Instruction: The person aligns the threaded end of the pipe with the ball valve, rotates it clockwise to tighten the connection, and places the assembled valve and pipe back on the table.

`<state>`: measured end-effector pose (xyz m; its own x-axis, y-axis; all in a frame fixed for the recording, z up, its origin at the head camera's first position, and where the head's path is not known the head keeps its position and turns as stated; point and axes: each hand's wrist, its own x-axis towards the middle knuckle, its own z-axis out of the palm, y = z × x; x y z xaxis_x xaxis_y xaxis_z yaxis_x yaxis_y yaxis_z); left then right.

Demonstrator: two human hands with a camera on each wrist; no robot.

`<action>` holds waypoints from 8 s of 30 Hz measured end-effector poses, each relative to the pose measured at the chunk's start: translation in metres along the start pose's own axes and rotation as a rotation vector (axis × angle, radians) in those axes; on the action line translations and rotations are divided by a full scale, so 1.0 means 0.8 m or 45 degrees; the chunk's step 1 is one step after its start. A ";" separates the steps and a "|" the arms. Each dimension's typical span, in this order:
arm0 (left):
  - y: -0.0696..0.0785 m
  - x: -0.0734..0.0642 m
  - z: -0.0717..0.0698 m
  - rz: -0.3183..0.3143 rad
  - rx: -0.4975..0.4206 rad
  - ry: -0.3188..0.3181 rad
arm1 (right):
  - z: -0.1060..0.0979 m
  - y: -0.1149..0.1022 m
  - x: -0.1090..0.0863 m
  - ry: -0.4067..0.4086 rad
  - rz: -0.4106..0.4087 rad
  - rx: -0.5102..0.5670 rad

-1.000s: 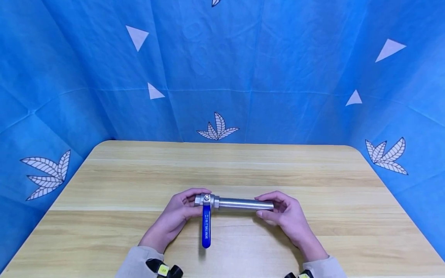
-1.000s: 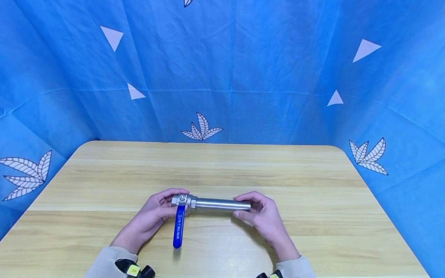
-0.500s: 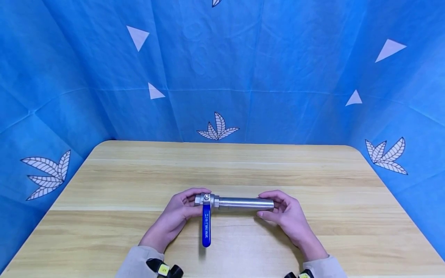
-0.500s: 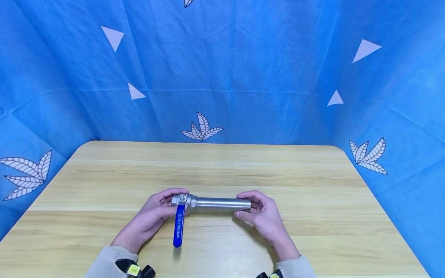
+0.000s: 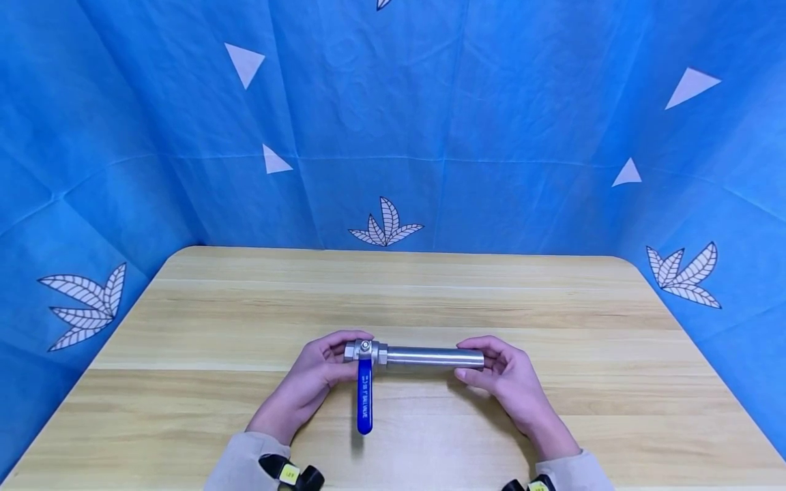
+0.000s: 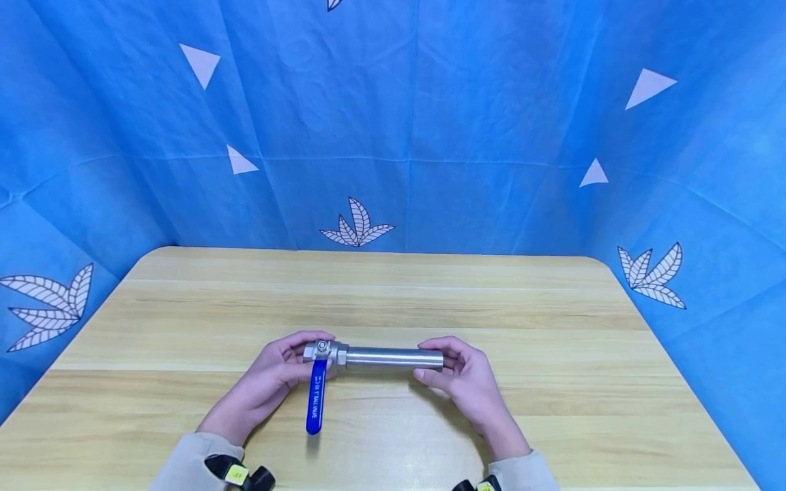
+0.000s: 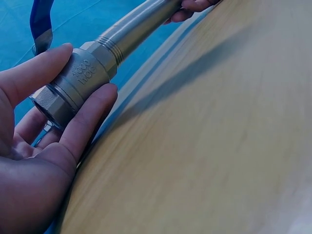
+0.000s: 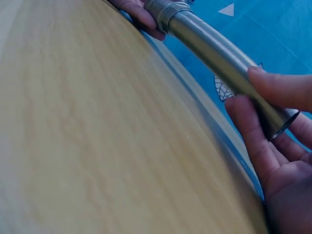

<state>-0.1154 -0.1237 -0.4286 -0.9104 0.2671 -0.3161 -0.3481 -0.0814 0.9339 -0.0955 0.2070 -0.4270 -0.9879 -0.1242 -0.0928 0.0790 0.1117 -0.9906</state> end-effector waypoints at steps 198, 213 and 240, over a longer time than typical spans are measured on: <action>0.005 -0.004 0.004 -0.019 -0.003 0.005 | 0.002 -0.003 -0.004 0.003 -0.076 -0.100; 0.005 -0.004 0.003 -0.019 -0.034 -0.001 | 0.004 -0.005 -0.001 -0.046 0.014 -0.002; 0.005 -0.004 0.003 -0.011 -0.038 -0.003 | 0.007 -0.002 -0.003 -0.005 -0.096 -0.190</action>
<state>-0.1136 -0.1227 -0.4233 -0.9068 0.2704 -0.3235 -0.3625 -0.1080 0.9257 -0.0922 0.2020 -0.4260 -0.9898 -0.1414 -0.0197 -0.0161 0.2474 -0.9688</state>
